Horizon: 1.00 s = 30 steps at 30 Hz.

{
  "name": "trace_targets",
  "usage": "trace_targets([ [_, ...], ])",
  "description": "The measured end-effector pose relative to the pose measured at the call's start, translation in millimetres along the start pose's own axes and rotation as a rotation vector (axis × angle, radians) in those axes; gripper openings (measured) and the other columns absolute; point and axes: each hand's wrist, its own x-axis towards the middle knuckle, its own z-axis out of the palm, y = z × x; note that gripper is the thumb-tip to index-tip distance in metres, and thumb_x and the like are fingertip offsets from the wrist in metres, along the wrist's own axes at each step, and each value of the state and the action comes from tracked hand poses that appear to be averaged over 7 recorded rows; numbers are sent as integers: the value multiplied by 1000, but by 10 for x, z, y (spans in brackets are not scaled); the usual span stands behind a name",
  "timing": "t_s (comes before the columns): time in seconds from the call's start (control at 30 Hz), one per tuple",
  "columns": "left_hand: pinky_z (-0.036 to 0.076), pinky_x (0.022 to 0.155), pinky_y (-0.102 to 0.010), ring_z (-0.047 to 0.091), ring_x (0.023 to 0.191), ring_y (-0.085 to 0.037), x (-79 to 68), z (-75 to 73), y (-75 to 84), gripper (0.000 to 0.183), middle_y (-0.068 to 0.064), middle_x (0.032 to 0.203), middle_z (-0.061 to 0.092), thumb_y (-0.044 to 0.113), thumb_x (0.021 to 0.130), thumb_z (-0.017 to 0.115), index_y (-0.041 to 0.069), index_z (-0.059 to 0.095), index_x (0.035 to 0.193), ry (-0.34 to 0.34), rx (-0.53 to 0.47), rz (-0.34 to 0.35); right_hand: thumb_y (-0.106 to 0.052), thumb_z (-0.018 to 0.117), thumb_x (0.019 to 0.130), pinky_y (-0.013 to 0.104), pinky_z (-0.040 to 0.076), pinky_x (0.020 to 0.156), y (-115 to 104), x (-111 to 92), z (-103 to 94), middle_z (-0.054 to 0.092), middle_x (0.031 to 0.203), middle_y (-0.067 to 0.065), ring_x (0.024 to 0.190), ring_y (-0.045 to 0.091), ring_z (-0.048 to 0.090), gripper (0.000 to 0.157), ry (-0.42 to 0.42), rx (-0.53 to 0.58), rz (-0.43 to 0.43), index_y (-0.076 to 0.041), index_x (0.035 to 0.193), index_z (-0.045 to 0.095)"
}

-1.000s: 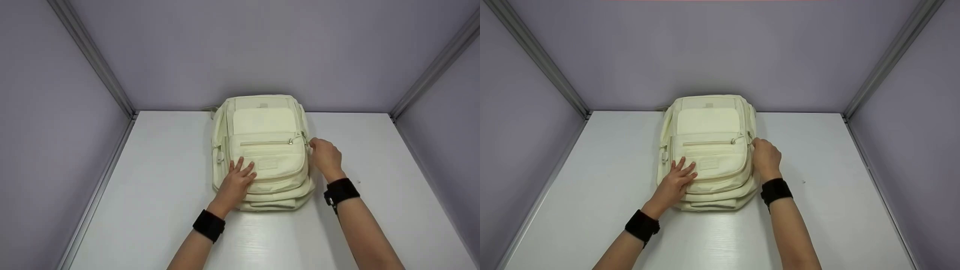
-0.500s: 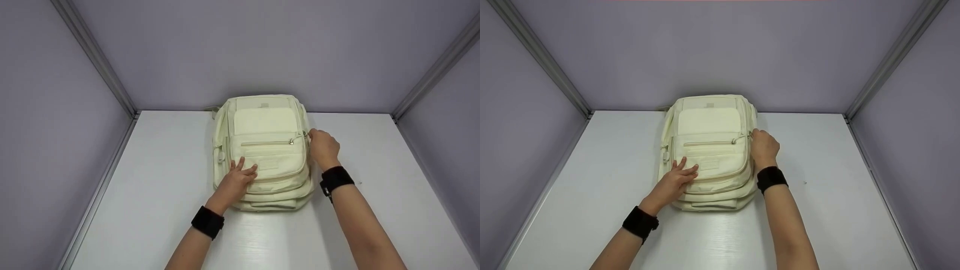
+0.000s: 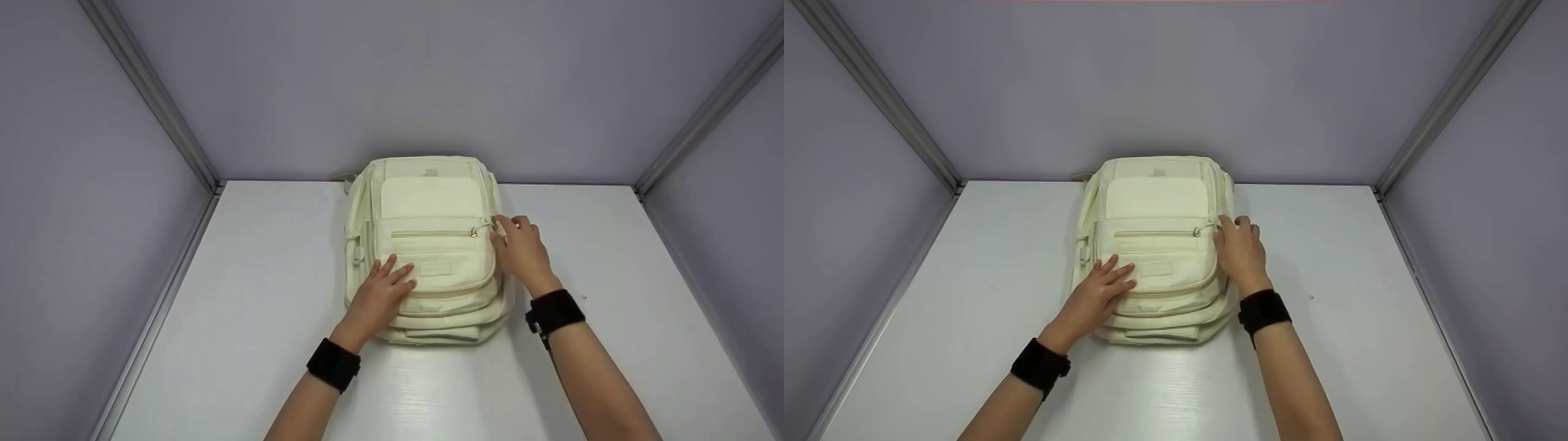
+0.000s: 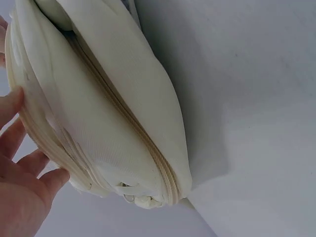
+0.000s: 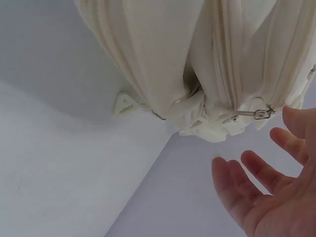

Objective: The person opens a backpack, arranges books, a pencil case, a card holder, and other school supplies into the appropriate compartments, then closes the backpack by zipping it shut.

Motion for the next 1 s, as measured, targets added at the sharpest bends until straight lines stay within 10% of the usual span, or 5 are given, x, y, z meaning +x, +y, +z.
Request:
trace_targets([
  [0.23, 28, 110, -54, 29, 140, -41, -28, -11, -28, 50, -20, 151, 35, 39, 92, 70, 15, 61, 135, 10, 65, -129, -37, 53, 102, 61, 45, 88, -153, -480, 159, 25, 149, 28, 131, 52, 33, 56, -18, 41, -100, -21, 153, 37],
  [0.47, 35, 99, -65, 20, 139, -54, -109, -3, -12, 64, -23, 160, 9, 46, 96, 61, 19, 42, 150, -124, -25, -264, -41, 54, 101, 63, 42, 92, -186, -847, 343, 18, 152, 33, 135, 54, 26, 60, -123, 36, -85, -31, 155, 30],
  [1.0, 29, 105, -62, 5, 143, -49, 38, -1, -130, 62, -15, 162, -8, 45, 102, 49, 24, 28, 156, -292, -62, -320, -46, 47, 103, 69, 30, 99, -170, -770, 425, 12, 152, 39, 131, 63, 24, 62, -278, 54, -24, -34, 157, 20],
])
